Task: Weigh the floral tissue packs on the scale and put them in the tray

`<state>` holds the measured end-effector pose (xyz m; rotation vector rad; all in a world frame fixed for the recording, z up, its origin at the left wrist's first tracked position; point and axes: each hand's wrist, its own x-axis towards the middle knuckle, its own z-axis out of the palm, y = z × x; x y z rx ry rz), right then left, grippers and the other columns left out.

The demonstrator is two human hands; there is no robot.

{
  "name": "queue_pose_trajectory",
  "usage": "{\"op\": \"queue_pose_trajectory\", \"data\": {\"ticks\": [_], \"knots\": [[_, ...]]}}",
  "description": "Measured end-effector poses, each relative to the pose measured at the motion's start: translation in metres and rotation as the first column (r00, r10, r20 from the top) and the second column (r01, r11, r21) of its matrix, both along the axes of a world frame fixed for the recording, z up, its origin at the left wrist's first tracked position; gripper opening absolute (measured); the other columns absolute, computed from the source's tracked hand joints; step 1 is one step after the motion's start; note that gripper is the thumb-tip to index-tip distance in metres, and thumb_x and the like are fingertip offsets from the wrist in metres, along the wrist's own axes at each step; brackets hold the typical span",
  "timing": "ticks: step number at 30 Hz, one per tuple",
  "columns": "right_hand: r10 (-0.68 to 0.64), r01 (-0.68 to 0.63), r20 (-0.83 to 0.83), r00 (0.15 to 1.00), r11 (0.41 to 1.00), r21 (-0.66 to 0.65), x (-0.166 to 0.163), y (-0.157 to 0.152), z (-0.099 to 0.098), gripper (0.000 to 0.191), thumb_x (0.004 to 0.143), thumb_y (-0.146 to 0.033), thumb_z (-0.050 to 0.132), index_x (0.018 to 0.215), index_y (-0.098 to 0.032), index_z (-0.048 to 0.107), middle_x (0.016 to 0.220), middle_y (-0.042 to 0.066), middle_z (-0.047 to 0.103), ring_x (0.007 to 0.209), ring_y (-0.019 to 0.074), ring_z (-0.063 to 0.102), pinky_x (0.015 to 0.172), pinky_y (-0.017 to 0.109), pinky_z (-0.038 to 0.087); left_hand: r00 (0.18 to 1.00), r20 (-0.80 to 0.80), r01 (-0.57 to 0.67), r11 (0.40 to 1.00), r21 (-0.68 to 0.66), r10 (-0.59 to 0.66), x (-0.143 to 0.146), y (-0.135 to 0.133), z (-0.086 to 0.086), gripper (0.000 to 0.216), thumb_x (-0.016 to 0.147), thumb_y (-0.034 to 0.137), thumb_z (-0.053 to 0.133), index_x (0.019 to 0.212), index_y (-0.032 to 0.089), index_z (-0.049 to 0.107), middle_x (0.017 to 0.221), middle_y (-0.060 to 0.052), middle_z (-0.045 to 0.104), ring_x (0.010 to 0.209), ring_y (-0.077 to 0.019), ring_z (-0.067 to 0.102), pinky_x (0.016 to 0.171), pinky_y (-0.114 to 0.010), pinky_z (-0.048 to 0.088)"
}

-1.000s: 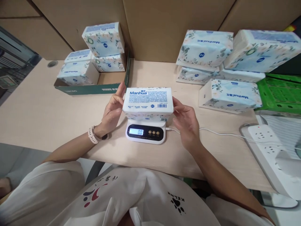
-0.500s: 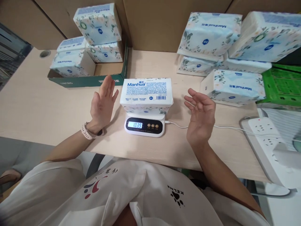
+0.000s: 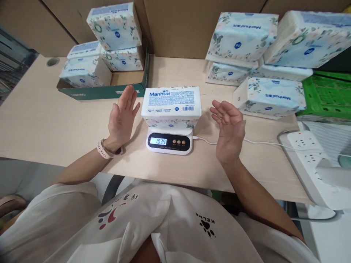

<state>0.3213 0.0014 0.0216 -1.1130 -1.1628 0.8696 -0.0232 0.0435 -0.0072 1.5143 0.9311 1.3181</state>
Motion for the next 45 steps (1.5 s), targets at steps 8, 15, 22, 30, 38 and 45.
{"op": "queue_pose_trajectory", "data": {"ticks": [8, 15, 22, 30, 38, 45], "knots": [[0.015, -0.015, 0.036, 0.999, 1.000, -0.001, 0.000, 0.000, 0.000, 0.076, 0.099, -0.091, 0.035, 0.138, -0.038, 0.072, 0.153, 0.005, 0.075, 0.151, 0.0356, 0.066, 0.133, 0.066, 0.044, 1.000, -0.006, -0.013, 1.000, -0.010, 0.013, 0.002, -0.002, 0.003, 0.084, 0.100, 0.095, 0.041, 0.170, 0.049, 0.048, 0.192, 0.008, 0.026, 0.183, -0.0363, 0.008, 0.148, -0.062, 0.021], [0.043, -0.043, -0.019, 0.999, 0.999, 0.013, 0.000, 0.000, -0.001, 0.068, 0.102, -0.086, 0.037, 0.136, -0.039, 0.073, 0.151, 0.004, 0.077, 0.148, 0.0336, 0.068, 0.133, 0.064, 0.043, 1.000, -0.009, -0.010, 1.000, -0.002, 0.010, 0.003, -0.003, 0.003, 0.081, 0.102, 0.094, 0.039, 0.170, 0.049, 0.047, 0.193, 0.008, 0.026, 0.183, -0.0355, 0.010, 0.148, -0.060, 0.023], [0.053, -0.053, -0.005, 0.999, 0.999, 0.006, 0.001, 0.000, -0.003, 0.069, 0.103, -0.085, 0.034, 0.138, -0.040, 0.072, 0.153, 0.003, 0.076, 0.149, 0.0323, 0.067, 0.134, 0.062, 0.044, 0.999, -0.039, 0.019, 1.000, 0.000, -0.019, 0.000, 0.001, -0.006, 0.083, 0.100, 0.091, 0.048, 0.172, 0.050, 0.041, 0.193, 0.006, 0.025, 0.183, -0.0362, 0.010, 0.148, -0.059, 0.023], [0.148, -0.148, 0.007, 0.989, 0.989, -0.001, 0.003, 0.002, -0.010, 0.068, 0.104, -0.085, 0.037, 0.146, -0.043, 0.070, 0.160, 0.001, 0.073, 0.162, 0.0322, 0.058, 0.142, 0.063, 0.035, 0.993, -0.089, 0.084, 0.996, 0.029, -0.081, 0.003, -0.001, -0.018, 0.104, 0.089, 0.085, 0.076, 0.177, 0.052, 0.031, 0.195, 0.002, 0.018, 0.183, -0.0396, 0.002, 0.150, -0.064, 0.011], [0.269, -0.268, 0.115, 0.956, 0.963, -0.027, 0.010, 0.004, -0.021, 0.072, 0.107, -0.084, 0.041, 0.164, -0.044, 0.057, 0.176, -0.001, 0.059, 0.175, 0.0291, 0.040, 0.150, 0.061, 0.020, 0.951, -0.218, 0.216, 0.976, -0.034, -0.218, -0.002, 0.001, -0.012, 0.134, 0.085, 0.069, 0.092, 0.183, 0.050, 0.004, 0.196, -0.006, 0.003, 0.182, -0.0395, -0.002, 0.147, -0.068, 0.004], [0.322, -0.321, 0.096, 0.942, 0.947, -0.034, 0.012, 0.006, -0.026, 0.069, 0.107, -0.079, 0.050, 0.167, -0.045, 0.055, 0.179, -0.002, 0.056, 0.176, 0.0295, 0.040, 0.150, 0.063, 0.024, 0.943, -0.243, 0.227, 0.974, -0.025, -0.226, -0.006, 0.004, -0.017, 0.140, 0.085, 0.064, 0.095, 0.182, 0.052, -0.006, 0.196, -0.006, 0.002, 0.181, -0.0396, -0.002, 0.146, -0.071, 0.003]]}}
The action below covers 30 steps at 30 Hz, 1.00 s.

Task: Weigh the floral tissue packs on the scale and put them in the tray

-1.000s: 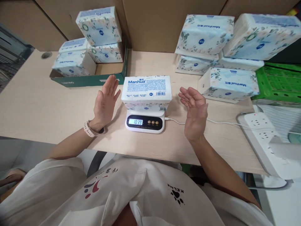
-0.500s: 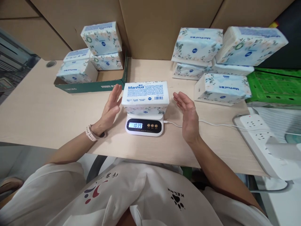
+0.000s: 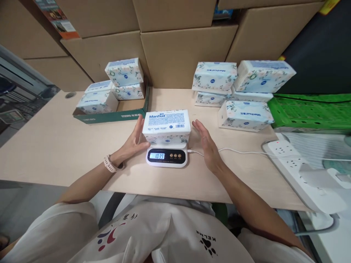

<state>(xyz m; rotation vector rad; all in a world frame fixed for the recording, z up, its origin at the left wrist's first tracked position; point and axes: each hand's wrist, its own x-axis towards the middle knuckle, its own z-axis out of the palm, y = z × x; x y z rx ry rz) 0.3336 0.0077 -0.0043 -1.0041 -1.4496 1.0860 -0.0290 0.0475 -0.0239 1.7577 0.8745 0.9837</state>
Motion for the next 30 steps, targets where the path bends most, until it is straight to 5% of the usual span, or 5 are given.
{"op": "queue_pose_trajectory", "data": {"ticks": [6, 10, 16, 22, 30], "knots": [[0.054, -0.054, 0.004, 0.999, 0.998, -0.024, -0.003, -0.009, -0.003, 0.070, 0.107, -0.076, 0.054, 0.171, -0.048, 0.050, 0.183, -0.006, 0.049, 0.177, 0.0302, 0.037, 0.151, 0.064, 0.018, 0.999, -0.031, 0.027, 1.000, 0.016, -0.027, -0.001, 0.001, 0.002, 0.141, 0.087, 0.061, 0.095, 0.179, 0.058, -0.012, 0.196, -0.006, 0.002, 0.182, -0.0426, 0.000, 0.144, -0.075, 0.005], [0.122, -0.122, -0.008, 0.993, 0.991, -0.054, -0.010, -0.012, 0.000, 0.072, 0.107, -0.076, 0.054, 0.174, -0.053, 0.043, 0.188, -0.012, 0.039, 0.180, 0.0288, 0.029, 0.152, 0.062, 0.015, 0.999, -0.026, -0.046, 0.999, 0.022, 0.046, 0.016, 0.009, 0.025, 0.150, 0.083, 0.058, 0.099, 0.181, 0.051, -0.015, 0.187, -0.016, 0.034, 0.177, -0.0484, 0.028, 0.141, -0.082, 0.021], [-0.072, 0.075, -0.061, 0.996, 0.996, 0.047, 0.006, -0.004, 0.011, 0.072, 0.110, -0.067, 0.057, 0.177, -0.052, 0.036, 0.189, -0.013, 0.036, 0.180, 0.0278, 0.028, 0.152, 0.059, 0.018, 0.994, -0.079, 0.086, 0.979, 0.185, -0.072, 0.071, 0.079, 0.064, 0.161, 0.074, 0.065, 0.103, 0.184, 0.039, -0.011, 0.164, -0.018, 0.061, 0.158, -0.0469, 0.058, 0.138, -0.073, 0.036], [-0.297, 0.286, 0.067, 0.953, 0.948, 0.141, 0.023, 0.004, 0.014, 0.078, 0.107, -0.069, 0.060, 0.178, -0.050, 0.034, 0.193, -0.007, 0.028, 0.181, 0.0304, 0.025, 0.149, 0.062, 0.026, 0.989, -0.062, 0.132, 0.991, -0.011, -0.132, 0.129, 0.146, 0.057, 0.167, 0.066, 0.067, 0.105, 0.185, 0.031, -0.006, 0.157, -0.022, 0.064, 0.154, -0.0490, 0.057, 0.127, -0.072, 0.047], [-0.204, 0.240, 0.323, 0.924, 0.968, -0.076, 0.017, 0.009, 0.016, 0.090, 0.102, -0.082, 0.057, 0.179, -0.042, 0.035, 0.194, 0.002, 0.023, 0.182, 0.0351, 0.023, 0.148, 0.067, 0.020, 0.954, -0.038, 0.291, 0.947, -0.139, -0.299, 0.181, 0.144, 0.054, 0.144, 0.082, 0.063, 0.092, 0.182, 0.014, 0.000, 0.182, -0.029, 0.037, 0.173, -0.0421, 0.036, 0.143, -0.062, 0.029]]}}
